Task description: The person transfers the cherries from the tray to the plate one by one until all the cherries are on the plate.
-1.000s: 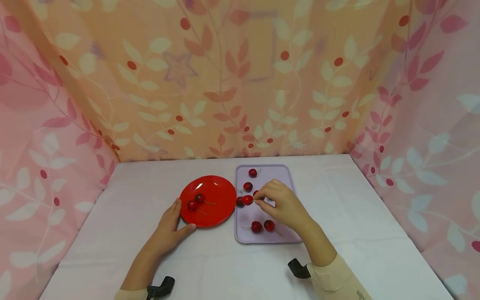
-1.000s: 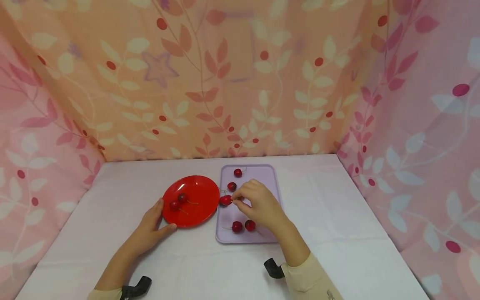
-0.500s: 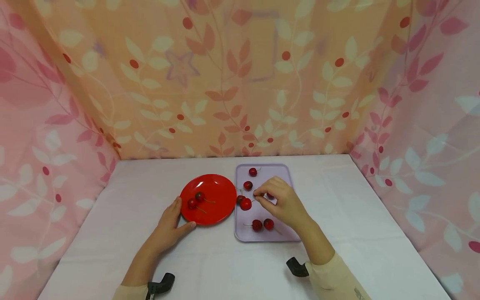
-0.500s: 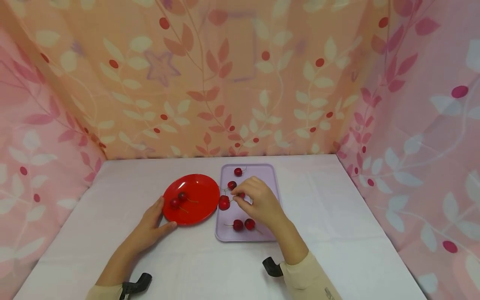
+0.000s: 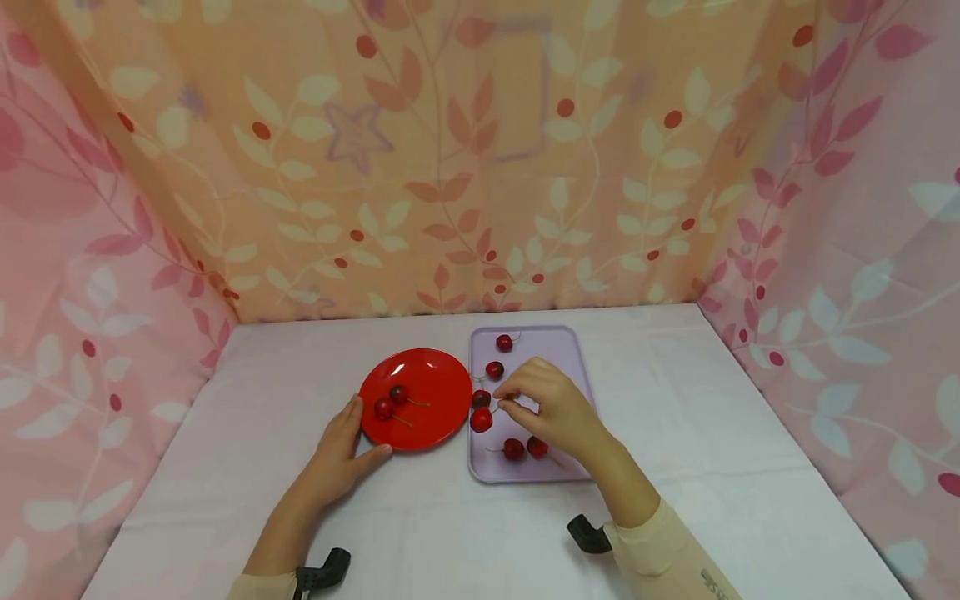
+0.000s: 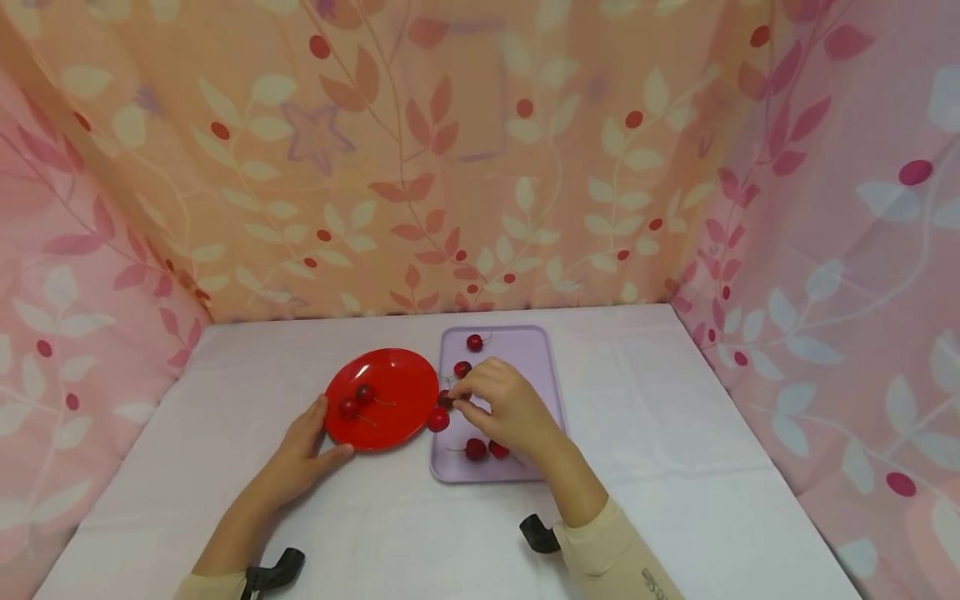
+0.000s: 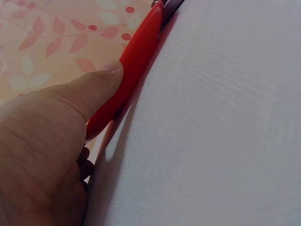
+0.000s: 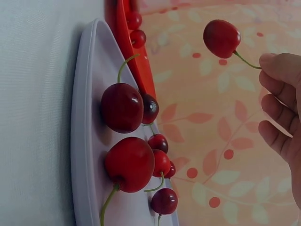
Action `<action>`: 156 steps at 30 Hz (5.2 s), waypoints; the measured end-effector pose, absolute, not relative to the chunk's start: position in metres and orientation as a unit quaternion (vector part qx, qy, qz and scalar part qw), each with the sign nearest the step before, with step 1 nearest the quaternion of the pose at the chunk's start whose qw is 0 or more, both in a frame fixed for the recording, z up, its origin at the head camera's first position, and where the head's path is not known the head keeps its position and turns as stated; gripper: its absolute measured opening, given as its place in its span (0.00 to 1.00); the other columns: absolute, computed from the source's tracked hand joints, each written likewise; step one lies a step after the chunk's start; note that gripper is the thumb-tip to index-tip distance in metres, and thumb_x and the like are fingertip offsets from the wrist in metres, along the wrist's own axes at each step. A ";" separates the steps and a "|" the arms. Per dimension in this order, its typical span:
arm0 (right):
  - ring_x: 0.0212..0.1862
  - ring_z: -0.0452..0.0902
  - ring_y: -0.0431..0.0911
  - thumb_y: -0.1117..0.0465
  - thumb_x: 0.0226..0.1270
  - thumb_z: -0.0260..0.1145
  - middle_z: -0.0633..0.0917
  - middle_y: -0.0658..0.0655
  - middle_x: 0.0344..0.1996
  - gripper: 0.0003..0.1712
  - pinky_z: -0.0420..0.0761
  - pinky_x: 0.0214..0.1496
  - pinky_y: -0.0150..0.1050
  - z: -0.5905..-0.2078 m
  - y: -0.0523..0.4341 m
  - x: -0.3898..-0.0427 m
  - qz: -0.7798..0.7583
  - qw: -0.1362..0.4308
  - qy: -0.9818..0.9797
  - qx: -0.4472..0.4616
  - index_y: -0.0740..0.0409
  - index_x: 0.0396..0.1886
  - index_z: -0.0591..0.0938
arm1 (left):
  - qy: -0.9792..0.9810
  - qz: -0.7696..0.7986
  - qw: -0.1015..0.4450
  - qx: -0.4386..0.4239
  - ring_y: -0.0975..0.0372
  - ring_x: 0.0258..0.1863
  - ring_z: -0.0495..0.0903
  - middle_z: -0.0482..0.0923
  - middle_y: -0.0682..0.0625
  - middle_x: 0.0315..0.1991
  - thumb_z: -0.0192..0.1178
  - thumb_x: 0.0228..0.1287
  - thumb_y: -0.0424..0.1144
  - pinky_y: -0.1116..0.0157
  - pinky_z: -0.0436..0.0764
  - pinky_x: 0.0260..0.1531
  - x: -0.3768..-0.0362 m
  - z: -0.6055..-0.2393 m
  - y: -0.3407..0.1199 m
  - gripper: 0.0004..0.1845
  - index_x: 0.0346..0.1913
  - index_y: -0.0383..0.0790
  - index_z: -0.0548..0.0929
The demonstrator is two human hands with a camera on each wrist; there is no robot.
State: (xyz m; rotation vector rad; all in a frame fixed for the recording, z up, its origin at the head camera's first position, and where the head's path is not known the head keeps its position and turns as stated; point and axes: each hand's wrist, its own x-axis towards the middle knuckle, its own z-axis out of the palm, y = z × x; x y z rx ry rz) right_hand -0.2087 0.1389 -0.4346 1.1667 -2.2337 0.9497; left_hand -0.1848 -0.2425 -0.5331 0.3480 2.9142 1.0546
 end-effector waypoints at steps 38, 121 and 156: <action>0.41 0.78 0.39 0.58 0.66 0.75 0.86 0.40 0.33 0.03 0.81 0.47 0.37 -0.442 0.090 -0.242 0.336 0.075 -0.904 0.254 0.46 0.38 0.90 | 0.933 0.345 0.013 0.102 0.39 0.80 0.46 0.43 0.38 0.83 0.67 0.64 0.61 0.35 0.60 0.71 -0.183 -0.533 -0.239 0.58 0.83 0.36 0.45; 0.50 0.77 0.42 0.60 0.65 0.75 0.86 0.46 0.43 0.09 0.80 0.58 0.43 -0.415 0.084 -0.213 0.288 0.089 -0.890 0.343 0.46 0.44 0.88 | 0.937 0.328 -0.004 0.119 0.37 0.80 0.47 0.45 0.36 0.83 0.65 0.65 0.62 0.34 0.57 0.72 -0.188 -0.531 -0.240 0.57 0.82 0.32 0.47; 0.52 0.76 0.41 0.57 0.65 0.74 0.85 0.43 0.42 0.09 0.79 0.60 0.45 -0.441 0.132 -0.203 0.303 0.041 -0.898 0.315 0.44 0.44 0.89 | 0.941 0.322 0.013 0.099 0.39 0.80 0.46 0.44 0.39 0.83 0.64 0.63 0.66 0.34 0.57 0.72 -0.186 -0.532 -0.244 0.59 0.83 0.37 0.45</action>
